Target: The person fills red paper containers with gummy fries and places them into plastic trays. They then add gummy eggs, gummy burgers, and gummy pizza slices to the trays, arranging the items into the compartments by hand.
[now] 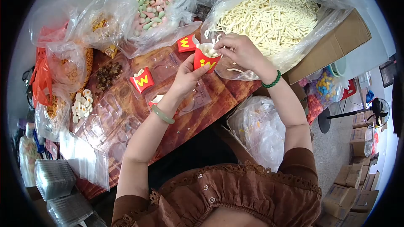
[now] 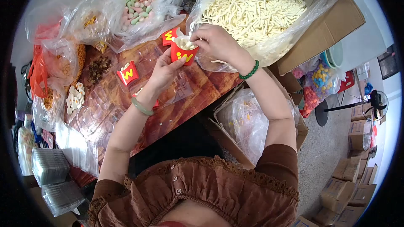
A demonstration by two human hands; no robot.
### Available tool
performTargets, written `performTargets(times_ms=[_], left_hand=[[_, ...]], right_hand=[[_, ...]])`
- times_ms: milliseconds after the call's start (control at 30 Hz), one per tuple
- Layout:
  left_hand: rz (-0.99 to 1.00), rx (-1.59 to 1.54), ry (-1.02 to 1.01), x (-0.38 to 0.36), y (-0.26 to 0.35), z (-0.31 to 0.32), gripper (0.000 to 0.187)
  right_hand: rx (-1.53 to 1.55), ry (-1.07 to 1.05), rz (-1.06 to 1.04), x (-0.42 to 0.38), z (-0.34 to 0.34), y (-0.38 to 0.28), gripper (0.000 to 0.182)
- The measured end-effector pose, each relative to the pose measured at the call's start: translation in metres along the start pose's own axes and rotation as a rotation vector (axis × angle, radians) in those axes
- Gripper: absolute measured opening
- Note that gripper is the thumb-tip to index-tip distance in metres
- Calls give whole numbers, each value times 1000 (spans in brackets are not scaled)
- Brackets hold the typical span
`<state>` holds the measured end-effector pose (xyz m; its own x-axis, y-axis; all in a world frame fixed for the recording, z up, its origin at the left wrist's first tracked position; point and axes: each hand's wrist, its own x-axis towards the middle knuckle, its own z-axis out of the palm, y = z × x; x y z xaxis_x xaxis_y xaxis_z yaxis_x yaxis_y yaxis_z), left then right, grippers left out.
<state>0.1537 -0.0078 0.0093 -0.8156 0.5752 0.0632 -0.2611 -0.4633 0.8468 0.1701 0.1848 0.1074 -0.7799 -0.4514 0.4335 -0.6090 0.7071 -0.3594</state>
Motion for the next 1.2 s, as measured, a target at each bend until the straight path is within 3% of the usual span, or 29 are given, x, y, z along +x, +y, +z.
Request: performTargets(times_ms=[267,400,667,733,800,833,867,900,1033,1067,1200], left_hand=[[38,74,120,-48,30,-9,40],[91,52,201,-79,40,-20,39],[234,174,479,-152,55,-66,32],[249,147,525,-173,67,-82,41],[313,585,665,-202,86,-100,60],[408,550,644,-215,99,-115,84],[337,949,773,-235,113,-129,91],[245,1347,885,-255,129,-141,97],[42,1608,865,-291,141,-197,112],[44,1608,871,-294,138,-205,112],[-45,1437,859,-298,132,-216,115]], right_hand=[[108,-214,-12,30,22,-49,10],[-43,-232,-169,44,46,-74,16],[77,-463,-301,93,119,-128,15],[139,-456,-343,110,142,-142,18],[294,-502,-325,132,170,-159,20],[433,-538,-276,143,183,-170,21],[260,-492,-340,155,195,-183,23],[309,-527,-318,166,213,-195,25],[253,-532,-334,194,293,-233,29],[264,-504,-340,197,310,-239,29],[169,-754,-254,204,334,-256,22]])
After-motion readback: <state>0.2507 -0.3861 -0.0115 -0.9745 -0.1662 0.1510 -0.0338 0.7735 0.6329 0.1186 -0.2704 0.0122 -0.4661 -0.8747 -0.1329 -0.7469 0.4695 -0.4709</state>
